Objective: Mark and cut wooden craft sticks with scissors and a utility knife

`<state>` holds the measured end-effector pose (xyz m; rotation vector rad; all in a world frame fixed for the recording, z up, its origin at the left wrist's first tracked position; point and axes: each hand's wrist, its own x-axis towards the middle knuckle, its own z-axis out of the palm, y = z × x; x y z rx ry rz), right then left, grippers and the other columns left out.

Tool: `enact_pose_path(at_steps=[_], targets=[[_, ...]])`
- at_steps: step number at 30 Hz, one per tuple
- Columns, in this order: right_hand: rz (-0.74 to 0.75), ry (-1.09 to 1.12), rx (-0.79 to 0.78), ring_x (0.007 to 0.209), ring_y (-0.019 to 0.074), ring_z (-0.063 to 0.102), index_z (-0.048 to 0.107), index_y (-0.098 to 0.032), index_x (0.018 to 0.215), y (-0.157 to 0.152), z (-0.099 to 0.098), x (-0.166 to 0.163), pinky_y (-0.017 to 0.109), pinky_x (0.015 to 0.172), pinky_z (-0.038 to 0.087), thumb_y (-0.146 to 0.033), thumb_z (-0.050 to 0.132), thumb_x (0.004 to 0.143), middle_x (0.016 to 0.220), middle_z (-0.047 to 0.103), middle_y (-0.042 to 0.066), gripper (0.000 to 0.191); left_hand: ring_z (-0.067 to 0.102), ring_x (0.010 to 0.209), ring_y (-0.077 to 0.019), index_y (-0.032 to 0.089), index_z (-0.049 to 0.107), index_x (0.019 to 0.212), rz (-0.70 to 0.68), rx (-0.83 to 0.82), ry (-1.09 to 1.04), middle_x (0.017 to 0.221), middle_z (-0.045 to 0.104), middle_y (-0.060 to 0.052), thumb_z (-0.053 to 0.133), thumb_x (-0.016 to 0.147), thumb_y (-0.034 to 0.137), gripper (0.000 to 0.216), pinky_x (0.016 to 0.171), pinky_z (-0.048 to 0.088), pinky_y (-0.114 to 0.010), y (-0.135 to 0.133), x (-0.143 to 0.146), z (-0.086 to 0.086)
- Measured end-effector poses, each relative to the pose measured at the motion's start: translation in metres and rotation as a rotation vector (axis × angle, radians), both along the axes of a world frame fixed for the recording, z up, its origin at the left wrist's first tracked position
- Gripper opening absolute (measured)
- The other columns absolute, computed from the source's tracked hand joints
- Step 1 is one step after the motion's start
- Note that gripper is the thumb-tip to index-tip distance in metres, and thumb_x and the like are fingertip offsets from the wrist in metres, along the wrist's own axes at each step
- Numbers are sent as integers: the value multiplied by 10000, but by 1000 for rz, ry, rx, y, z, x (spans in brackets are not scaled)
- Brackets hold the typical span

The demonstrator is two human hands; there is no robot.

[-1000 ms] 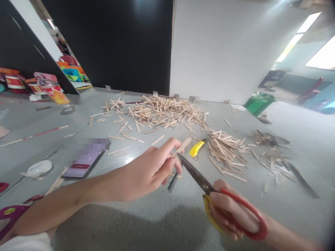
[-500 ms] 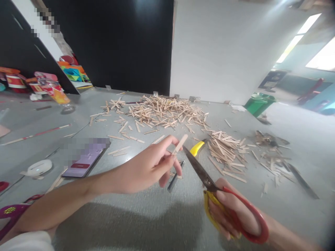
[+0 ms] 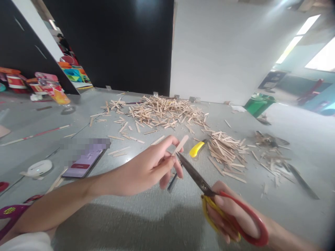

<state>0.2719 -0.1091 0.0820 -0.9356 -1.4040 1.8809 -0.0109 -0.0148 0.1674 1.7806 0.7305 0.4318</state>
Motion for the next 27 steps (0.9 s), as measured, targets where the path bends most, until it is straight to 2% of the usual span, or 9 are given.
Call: enact_pose_path(at_steps=[6,12,22,27], targets=[[17,-37,-44,318,88,368,495,-262,589,3,6,1,234,329,242,-784,540,1038,411,435,-62,690,668,669,-114,297,431,1289,-3,20,6,1074,825,5,406,1214,369,107,637,488,-280,0,0,-1],[-5,-86,-143,280,76,343,502,-258,561,3,12,-2,222,295,196,-808,572,985,375,405,-74,698,650,659,-117,293,446,1250,-8,59,5,1053,821,3,411,1209,352,80,627,485,-278,1,-1,-3],[1,-45,-96,262,76,348,451,-259,454,9,10,-3,249,308,227,-666,533,1068,351,426,-42,741,643,646,-103,297,467,1244,-1,111,50,1045,821,25,408,1201,295,73,640,500,-260,7,0,-5],[-1,-33,-91,249,70,319,453,-256,426,10,9,-5,236,295,236,-659,495,1102,327,389,-50,788,645,638,-106,299,469,1252,10,151,92,1023,817,36,408,1192,284,87,633,497,-258,11,2,-6]])
